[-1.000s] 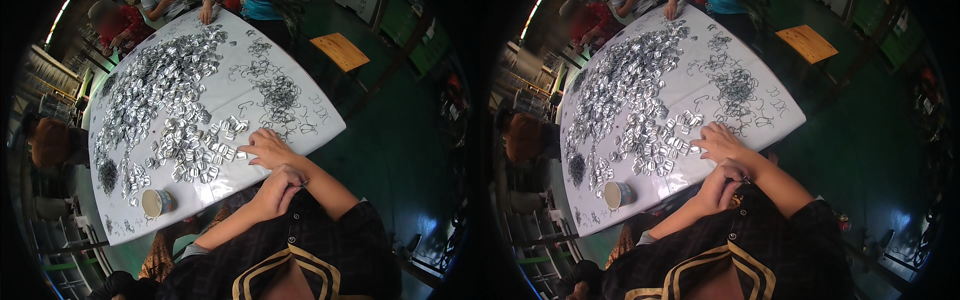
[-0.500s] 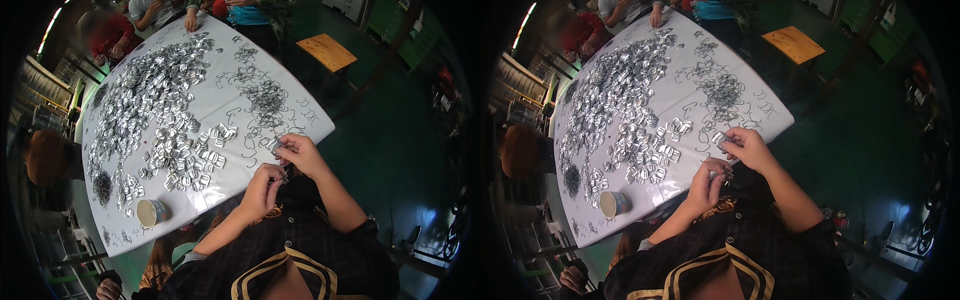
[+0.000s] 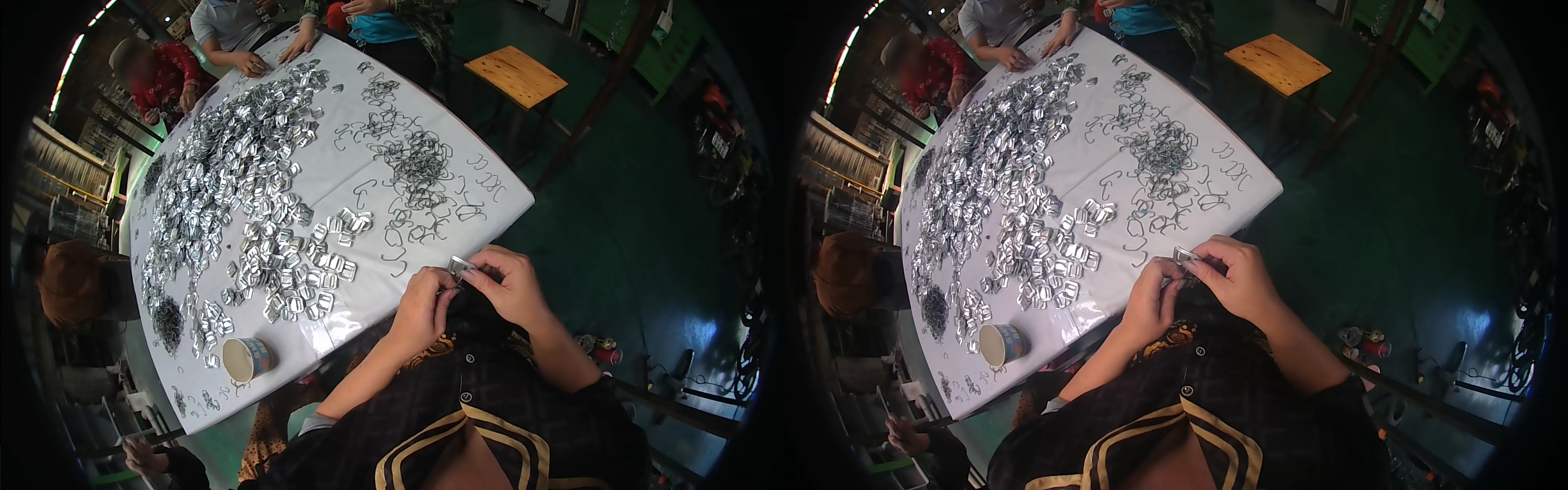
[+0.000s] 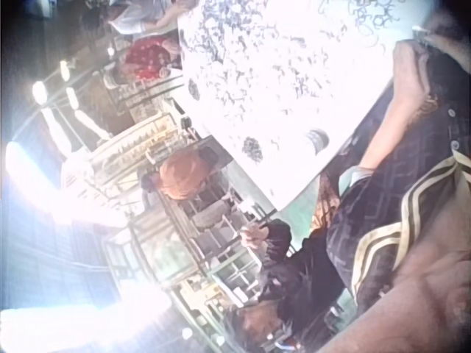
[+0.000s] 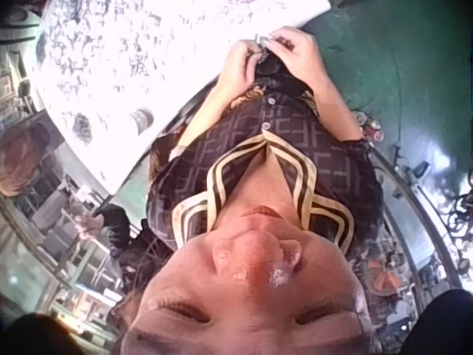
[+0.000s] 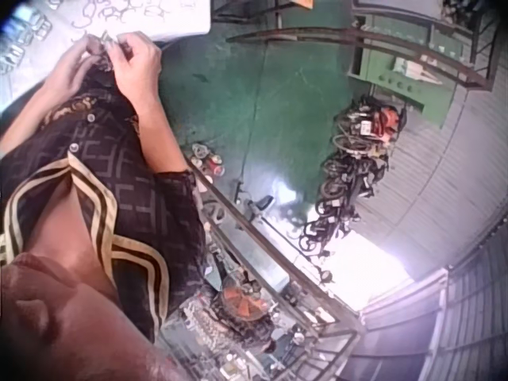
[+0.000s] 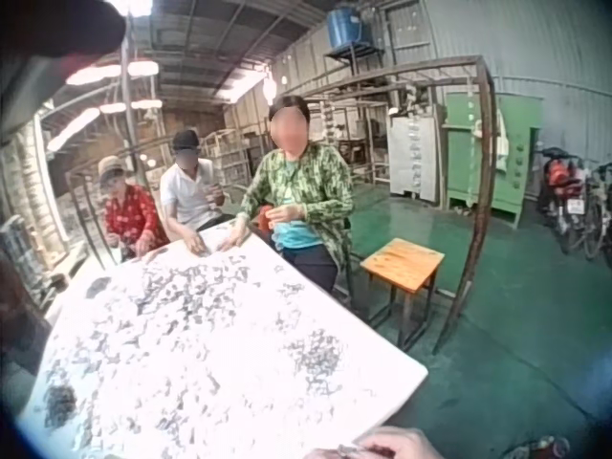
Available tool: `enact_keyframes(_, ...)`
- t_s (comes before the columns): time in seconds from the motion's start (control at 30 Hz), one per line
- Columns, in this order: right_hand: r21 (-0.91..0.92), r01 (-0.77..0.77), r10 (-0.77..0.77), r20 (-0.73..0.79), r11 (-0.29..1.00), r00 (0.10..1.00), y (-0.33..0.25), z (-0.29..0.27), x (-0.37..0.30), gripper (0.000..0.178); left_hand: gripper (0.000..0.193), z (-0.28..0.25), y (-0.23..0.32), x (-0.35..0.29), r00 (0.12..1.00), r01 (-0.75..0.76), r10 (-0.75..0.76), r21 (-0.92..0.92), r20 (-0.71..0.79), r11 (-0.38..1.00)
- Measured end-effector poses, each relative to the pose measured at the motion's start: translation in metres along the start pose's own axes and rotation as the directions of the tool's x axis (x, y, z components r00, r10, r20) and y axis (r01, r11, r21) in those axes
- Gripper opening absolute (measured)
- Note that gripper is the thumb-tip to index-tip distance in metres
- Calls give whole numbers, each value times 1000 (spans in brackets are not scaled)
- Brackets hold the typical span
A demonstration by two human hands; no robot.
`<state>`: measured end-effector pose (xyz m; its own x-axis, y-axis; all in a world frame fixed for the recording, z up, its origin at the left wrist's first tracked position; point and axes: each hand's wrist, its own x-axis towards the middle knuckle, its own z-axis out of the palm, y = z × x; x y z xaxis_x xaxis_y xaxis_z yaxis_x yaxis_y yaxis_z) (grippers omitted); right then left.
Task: The person sits at a table and repeatedly picks up small metal clips and rectangular pieces, then joins them together by hand. They occasionally hang the assembled pieces on a nearby metal rack. Other people are also working at the same table.
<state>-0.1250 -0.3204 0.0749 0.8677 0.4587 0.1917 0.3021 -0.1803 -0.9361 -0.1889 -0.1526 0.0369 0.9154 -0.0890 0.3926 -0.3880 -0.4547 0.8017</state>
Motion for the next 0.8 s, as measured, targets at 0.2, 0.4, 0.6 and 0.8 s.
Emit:
enact_keyframes(0.2,-42,70,-74,-105,997,992,2,-3,-7,6,14,-19,-13,20,992,119,-106,-217,71,969)
enact_keyframes(0.4,-147,113,-138,-175,983,975,-5,-17,-14,6,9,-74,-118,63,926,341,-227,407,-302,848)
enact_keyframes(0.6,-173,111,-142,-178,979,974,-4,-24,-18,7,11,-90,-166,95,946,275,-97,603,-311,749)
enact_keyframes(0.8,-180,104,-136,-177,978,975,0,-29,-21,7,12,-84,-164,105,968,202,-233,829,-89,522)
